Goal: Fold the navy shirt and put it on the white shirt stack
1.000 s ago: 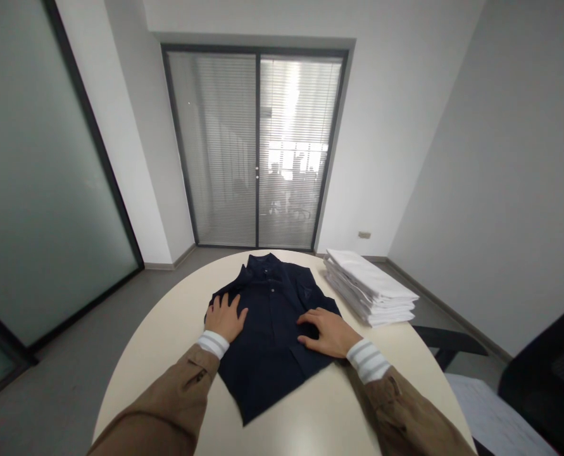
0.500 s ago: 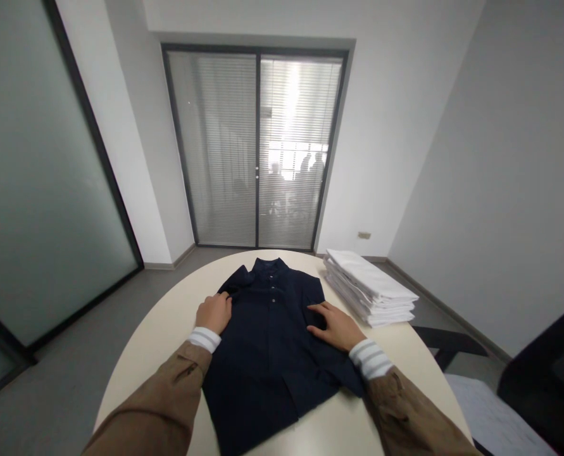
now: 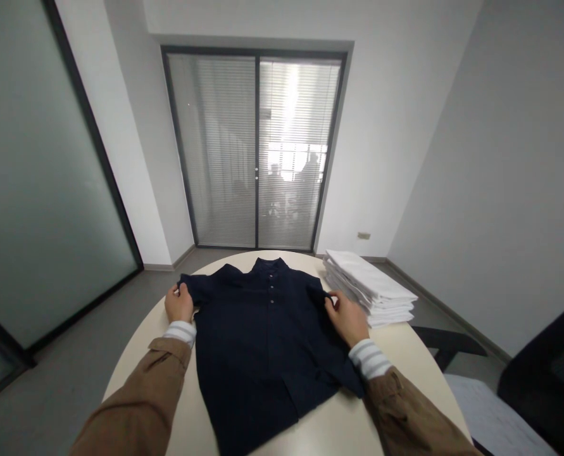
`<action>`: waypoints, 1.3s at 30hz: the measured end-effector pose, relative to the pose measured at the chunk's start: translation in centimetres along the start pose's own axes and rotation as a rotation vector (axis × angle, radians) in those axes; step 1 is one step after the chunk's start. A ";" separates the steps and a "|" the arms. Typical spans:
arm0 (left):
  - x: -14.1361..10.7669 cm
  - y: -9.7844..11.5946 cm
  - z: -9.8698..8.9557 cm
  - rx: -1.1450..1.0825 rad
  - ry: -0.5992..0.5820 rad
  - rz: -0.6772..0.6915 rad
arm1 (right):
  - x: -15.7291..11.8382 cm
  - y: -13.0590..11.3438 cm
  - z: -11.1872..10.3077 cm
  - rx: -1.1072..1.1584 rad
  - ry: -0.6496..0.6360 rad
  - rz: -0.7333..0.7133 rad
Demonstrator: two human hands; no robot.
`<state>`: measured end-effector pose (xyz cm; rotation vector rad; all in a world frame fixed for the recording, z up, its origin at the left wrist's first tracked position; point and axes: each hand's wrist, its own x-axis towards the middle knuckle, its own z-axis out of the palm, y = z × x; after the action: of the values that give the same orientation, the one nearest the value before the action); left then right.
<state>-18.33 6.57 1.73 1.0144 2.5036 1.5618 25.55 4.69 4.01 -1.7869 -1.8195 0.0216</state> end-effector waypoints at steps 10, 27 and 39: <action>-5.2 3.3 -0.8 -0.031 -0.158 0.528 | 0.1 0.6 -1.4 -0.157 0.081 0.058; -8.0 2.8 -0.8 0.512 -1.072 0.640 | -1.5 0.5 1.2 -0.022 -0.533 -0.417; -7.6 2.4 -0.8 0.521 -1.057 0.654 | -1.1 1.4 2.0 -0.105 -0.475 -0.255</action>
<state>-11.39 2.64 1.72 2.1136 1.8290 0.1184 25.97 4.64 1.33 -1.7053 -2.4138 0.2765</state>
